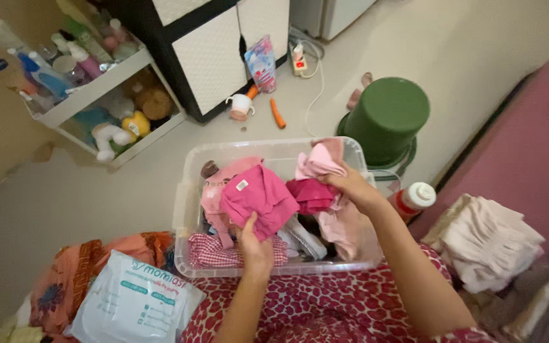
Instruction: The person sorts through clothes in a plastic bin, folding various garments and stacking them on a bed.
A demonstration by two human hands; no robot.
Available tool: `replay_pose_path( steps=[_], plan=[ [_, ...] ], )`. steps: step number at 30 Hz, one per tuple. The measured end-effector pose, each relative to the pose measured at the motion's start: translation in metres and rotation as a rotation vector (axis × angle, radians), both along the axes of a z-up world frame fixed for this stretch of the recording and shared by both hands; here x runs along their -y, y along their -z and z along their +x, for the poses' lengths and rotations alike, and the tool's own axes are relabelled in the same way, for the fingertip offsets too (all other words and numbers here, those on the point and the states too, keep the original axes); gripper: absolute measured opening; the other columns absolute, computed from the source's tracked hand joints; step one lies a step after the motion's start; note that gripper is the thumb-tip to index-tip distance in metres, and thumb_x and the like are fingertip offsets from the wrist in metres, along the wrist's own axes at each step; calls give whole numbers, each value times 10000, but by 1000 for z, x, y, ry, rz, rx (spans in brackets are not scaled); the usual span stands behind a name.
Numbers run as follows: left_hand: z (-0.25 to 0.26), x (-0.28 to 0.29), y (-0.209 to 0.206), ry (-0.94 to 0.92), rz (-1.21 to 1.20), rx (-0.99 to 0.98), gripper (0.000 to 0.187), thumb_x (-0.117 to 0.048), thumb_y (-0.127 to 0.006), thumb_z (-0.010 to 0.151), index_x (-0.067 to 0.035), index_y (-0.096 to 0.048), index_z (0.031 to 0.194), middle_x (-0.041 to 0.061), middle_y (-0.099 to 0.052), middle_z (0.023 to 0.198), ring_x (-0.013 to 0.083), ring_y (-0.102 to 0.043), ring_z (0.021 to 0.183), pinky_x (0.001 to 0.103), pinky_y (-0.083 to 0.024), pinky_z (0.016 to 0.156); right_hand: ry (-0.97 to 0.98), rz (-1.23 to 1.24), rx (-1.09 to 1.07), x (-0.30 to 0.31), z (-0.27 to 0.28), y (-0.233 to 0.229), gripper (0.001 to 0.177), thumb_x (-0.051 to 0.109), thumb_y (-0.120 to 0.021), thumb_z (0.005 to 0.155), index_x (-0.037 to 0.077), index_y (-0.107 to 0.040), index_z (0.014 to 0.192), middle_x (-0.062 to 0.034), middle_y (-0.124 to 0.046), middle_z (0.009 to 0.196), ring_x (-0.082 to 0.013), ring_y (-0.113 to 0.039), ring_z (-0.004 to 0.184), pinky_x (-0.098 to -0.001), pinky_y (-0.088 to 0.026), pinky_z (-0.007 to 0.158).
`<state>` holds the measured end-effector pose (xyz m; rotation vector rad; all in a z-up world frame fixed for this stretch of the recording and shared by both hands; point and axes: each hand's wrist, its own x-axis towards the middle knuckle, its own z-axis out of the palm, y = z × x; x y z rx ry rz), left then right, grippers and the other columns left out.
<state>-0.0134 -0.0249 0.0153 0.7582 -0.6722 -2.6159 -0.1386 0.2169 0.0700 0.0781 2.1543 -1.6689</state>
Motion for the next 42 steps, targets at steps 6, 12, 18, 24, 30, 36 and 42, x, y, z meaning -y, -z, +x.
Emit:
replay_pose_path(
  steps=[6, 12, 18, 24, 30, 36, 42],
  plan=[
    [12, -13, -6, 94, 1, -86, 598, -54, -605, 932, -84, -454, 1509, 138, -562, 1470, 320, -573, 1299, 514, -468, 1112, 46, -447, 78, -44, 72, -67, 705, 253, -726, 954, 105, -520, 1613, -147, -639, 1017, -207, -523, 653, -294, -415, 431],
    [72, -58, -56, 335, -59, -16, 611, -80, -584, 894, -130, -437, 1486, 95, -583, 1408, 287, -593, 1259, 504, -487, 1064, 240, -445, 22, -96, 172, -121, 600, 180, -659, 824, 122, -519, 1405, -3, -704, 1237, -117, -669, 933, -325, -503, 546],
    [120, -100, -75, 626, -45, -32, 588, -74, -606, 880, -103, -469, 1451, 116, -617, 1381, 297, -615, 1248, 515, -501, 1074, 453, -470, -69, -159, 259, -109, 615, 85, -690, 799, 68, -507, 1385, -42, -656, 1214, -150, -646, 1060, -357, -548, 859],
    [156, -147, -70, 1095, -7, -136, 578, -83, -631, 911, -60, -445, 1458, 150, -610, 1368, 305, -627, 1231, 517, -523, 1066, 557, -656, -138, -230, 331, -77, 566, 63, -670, 904, 13, -518, 1447, -93, -629, 1216, -190, -620, 1026, -349, -521, 795],
    [176, -179, -56, 1563, -45, -63, 733, -56, -664, 886, -143, -311, 1522, 150, -565, 1432, 294, -618, 1279, 467, -525, 1101, 919, -645, -366, -237, 375, -106, 680, 167, -609, 839, 289, -339, 1451, 1, -664, 1334, -180, -684, 1147, -396, -584, 899],
    [176, -175, -71, 1210, -928, -342, 920, -30, -773, 805, -80, -245, 1557, 191, -467, 1509, 314, -495, 1401, 428, -408, 1178, 856, -812, -193, -217, 362, -98, 546, 299, -653, 918, 80, -511, 1398, -77, -682, 1239, -218, -692, 1095, -443, -545, 976],
    [188, -159, -139, 966, -965, -567, 912, -57, -791, 792, -34, -292, 1556, 191, -407, 1572, 298, -403, 1497, 415, -330, 1241, 664, -865, -66, -163, 351, -111, 577, 327, -680, 904, 24, -547, 1376, -131, -694, 1232, -244, -686, 1082, -443, -545, 955]
  ],
)
